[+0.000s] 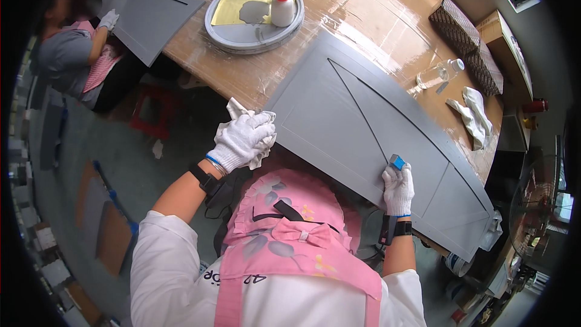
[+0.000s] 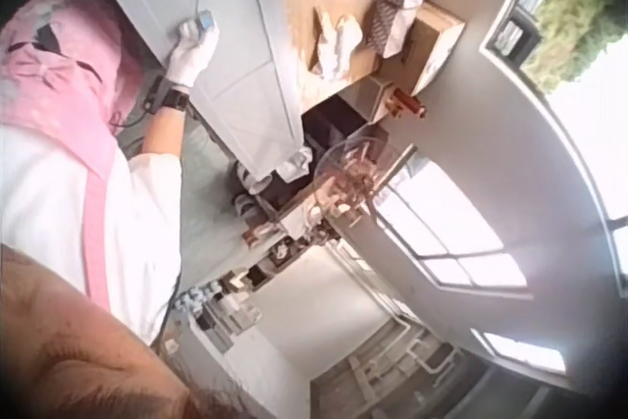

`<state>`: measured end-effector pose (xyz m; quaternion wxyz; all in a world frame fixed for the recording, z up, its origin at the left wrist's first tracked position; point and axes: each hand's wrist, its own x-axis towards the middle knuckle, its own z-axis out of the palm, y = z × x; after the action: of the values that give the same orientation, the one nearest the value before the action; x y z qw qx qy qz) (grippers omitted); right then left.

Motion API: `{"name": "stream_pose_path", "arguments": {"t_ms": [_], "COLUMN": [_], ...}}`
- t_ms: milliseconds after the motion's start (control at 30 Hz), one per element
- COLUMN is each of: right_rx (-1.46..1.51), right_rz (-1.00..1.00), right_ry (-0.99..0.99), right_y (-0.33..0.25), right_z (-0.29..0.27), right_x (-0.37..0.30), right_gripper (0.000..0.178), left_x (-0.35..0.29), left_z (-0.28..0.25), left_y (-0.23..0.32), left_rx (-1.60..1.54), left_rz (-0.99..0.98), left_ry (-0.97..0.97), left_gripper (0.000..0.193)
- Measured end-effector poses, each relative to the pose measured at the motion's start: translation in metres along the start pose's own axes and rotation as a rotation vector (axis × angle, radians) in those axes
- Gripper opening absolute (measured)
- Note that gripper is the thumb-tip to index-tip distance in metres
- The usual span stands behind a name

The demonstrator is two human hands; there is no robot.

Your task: Sand a grey furniture panel using a blue sanding block and a white cloth.

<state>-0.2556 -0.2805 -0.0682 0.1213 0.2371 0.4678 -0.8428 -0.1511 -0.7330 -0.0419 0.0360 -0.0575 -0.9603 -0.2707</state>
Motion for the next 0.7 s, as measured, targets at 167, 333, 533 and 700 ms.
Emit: {"name": "stream_pose_path", "arguments": {"t_ms": [167,333,533,700], "right_rx": [0.018,0.024,0.039,0.042], "right_rz": [0.028,0.032,0.038,0.041], "right_ry": [0.019,0.005,-0.048,-0.058], "right_y": [-0.004,-0.006,-0.005,-0.006], "right_z": [0.001,0.007,0.0,0.001], "right_x": [-0.003,-0.006,-0.002,-0.004], "right_gripper": [0.03,0.03,0.028,0.025], "left_x": [-0.043,-0.004,0.024,0.036], "left_z": [-0.031,-0.029,0.045,0.066], "left_y": [0.01,0.027,0.069,0.108], "left_rx": [-0.118,-0.091,0.137,-0.027], "left_rz": [-0.21,-0.089,0.276,0.504], "left_ry": [-0.17,0.15,0.125,0.048], "left_gripper": [0.044,0.051,0.03,0.028]}}
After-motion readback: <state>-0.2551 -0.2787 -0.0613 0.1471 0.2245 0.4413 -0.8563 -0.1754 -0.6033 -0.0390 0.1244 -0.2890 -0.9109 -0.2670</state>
